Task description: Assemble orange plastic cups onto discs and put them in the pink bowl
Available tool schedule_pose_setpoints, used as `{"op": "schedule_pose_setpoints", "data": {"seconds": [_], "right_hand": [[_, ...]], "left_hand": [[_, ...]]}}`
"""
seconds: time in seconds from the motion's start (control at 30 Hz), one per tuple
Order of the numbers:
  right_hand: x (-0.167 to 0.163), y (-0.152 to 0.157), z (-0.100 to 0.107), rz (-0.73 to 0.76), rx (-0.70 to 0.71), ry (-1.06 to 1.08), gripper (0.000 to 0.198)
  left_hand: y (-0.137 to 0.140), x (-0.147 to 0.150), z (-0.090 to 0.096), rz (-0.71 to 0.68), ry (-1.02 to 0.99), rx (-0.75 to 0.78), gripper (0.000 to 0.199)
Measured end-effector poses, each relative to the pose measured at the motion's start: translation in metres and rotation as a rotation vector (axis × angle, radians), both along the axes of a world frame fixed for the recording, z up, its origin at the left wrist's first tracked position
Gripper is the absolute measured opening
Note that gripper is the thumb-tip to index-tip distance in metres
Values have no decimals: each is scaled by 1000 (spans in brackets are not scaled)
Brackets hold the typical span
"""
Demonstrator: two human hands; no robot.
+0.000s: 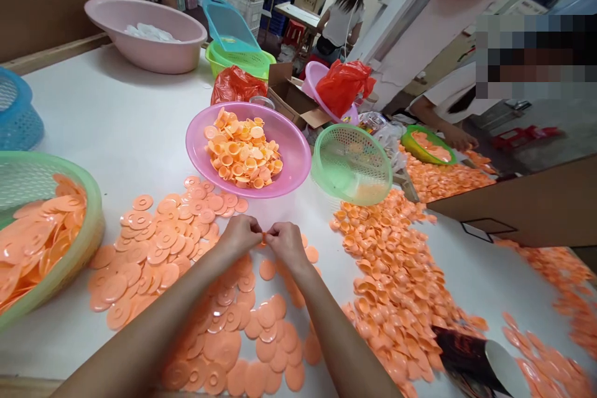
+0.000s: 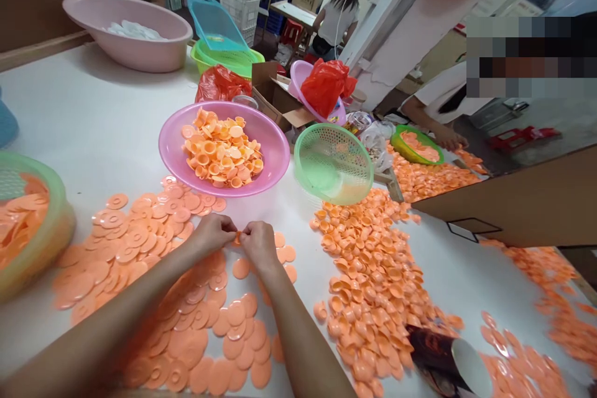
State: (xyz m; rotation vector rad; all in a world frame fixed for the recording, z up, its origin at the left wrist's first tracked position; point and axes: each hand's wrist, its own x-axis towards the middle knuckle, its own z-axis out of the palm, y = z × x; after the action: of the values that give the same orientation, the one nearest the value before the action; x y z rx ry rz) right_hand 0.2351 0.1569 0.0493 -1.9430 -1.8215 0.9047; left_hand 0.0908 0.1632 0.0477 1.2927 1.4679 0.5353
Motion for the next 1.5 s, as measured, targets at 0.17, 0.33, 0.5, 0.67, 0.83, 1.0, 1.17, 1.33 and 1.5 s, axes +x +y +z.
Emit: {"op": "schedule_pose_setpoints", "data": {"seconds": [0.17, 0.33, 0.5, 0.67, 0.83, 1.0, 1.17, 1.33, 1.5], "right_hand": [[-8, -5, 2, 65, 27, -175, 18], [-16, -7, 0, 90, 94, -366, 20], [-10, -11, -10, -55, 34, -27, 14], [46, -23, -2, -93, 146, 244, 19], [163, -31, 5, -461, 425, -184, 27], [213, -33, -15, -380, 282, -416, 29], [207, -37, -18, -348, 223, -438, 27], [198, -43, -11, -291, 227, -535, 29], [184, -47, -3, -412, 388, -255, 24]], "left_hand": [[-1, 7, -6, 41, -55, -110, 12], [-5, 1, -11, 87, -113, -143, 11], [-10, 8, -6, 62, -47, -35, 10], [-15, 13, 30, 52, 61, 145, 12], [26, -9, 105, 342, -4, 489, 23], [22, -35, 100, -22, 224, 533, 12], [-33, -43, 10, -413, 534, 489, 20], [-28, -20, -12, -316, 504, 552, 21], [-17, -22, -6, -46, 410, 537, 32]]}}
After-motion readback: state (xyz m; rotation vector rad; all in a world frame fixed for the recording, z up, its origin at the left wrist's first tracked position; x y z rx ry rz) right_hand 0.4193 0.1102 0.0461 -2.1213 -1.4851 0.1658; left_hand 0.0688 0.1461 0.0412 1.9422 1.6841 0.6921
